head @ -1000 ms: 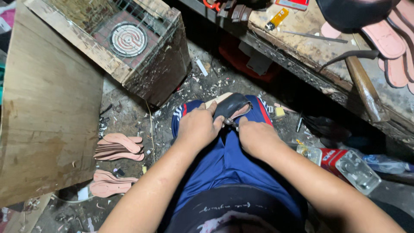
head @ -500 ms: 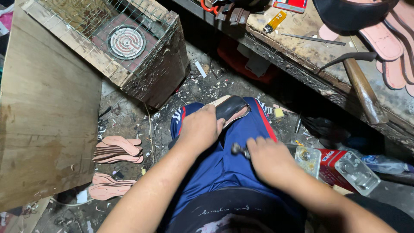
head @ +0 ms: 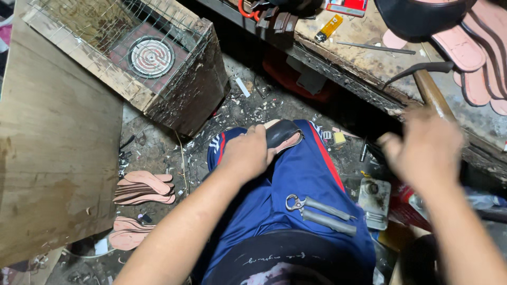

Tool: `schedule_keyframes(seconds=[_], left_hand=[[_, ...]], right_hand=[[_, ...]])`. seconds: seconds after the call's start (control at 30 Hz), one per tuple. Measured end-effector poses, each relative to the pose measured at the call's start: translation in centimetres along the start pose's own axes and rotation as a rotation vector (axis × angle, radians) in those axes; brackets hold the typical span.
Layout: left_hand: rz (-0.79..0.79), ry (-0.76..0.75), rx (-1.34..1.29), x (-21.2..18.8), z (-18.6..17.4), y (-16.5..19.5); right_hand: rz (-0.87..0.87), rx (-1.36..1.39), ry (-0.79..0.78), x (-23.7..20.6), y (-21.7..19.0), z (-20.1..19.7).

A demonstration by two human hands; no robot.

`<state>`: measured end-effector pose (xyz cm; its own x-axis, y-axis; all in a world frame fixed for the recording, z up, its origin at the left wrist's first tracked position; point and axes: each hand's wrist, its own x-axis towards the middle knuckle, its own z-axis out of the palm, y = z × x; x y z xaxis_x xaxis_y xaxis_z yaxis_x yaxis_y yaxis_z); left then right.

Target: The person sits on the floor and works a black shoe upper over a wooden last on their lap. They hammer the upper and sole edge, use pincers to pull and grip the material, press and smooth the upper by hand, and turn the shoe to work different sides.

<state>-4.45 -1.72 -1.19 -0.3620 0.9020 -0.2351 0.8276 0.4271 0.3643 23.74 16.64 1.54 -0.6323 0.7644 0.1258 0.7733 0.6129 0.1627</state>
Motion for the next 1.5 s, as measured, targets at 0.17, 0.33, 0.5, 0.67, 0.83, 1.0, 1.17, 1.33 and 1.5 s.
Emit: schedule_keyframes(seconds=[0.17, 0.33, 0.5, 0.67, 0.83, 1.0, 1.17, 1.33, 1.5], left_hand=[[-0.013, 0.043, -0.181, -3.8, -1.8, -2.8], [-0.253, -0.118, -0.394, -6.7, -1.9, -5.7], [-0.115, -0.256, -0.859, -4.8, -1.0, -7.6], [-0.062, -0.310, -0.923, -4.0, -0.6, -8.4], [-0.061, -0.285, -0.915, -4.3, -0.6, -7.9], [-0.071, -0.258, -0.885, -4.3, -0.9, -8.1], [-0.100, -0.262, -0.876, -4.4, -0.5, -8.7], [-0.069, -0.262, -0.948, -4.3, -0.3, -8.4], [0.000, -0.173, -0.731, -4.7, -0.6, -8.3]], right_hand=[[0.152, 0.068, 0.108, 2.8, 8.7, 6.7], [0.128, 0.165, 0.194, 1.6, 9.8, 8.3], [0.190, 0.851, -0.009, -2.8, 1.8, 5.5], [0.180, 0.953, -0.321, -7.1, -5.6, 3.4], [-0.156, 1.435, -0.031, -6.4, -8.7, 2.2], [-0.031, 0.715, -0.481, -4.7, -10.2, 2.5], [-0.120, 0.732, -0.444, -4.3, -11.7, 2.3], [-0.176, 0.840, -0.615, -2.9, -11.7, -0.5], [-0.093, 1.038, -0.383, -2.5, -11.3, -3.2]])
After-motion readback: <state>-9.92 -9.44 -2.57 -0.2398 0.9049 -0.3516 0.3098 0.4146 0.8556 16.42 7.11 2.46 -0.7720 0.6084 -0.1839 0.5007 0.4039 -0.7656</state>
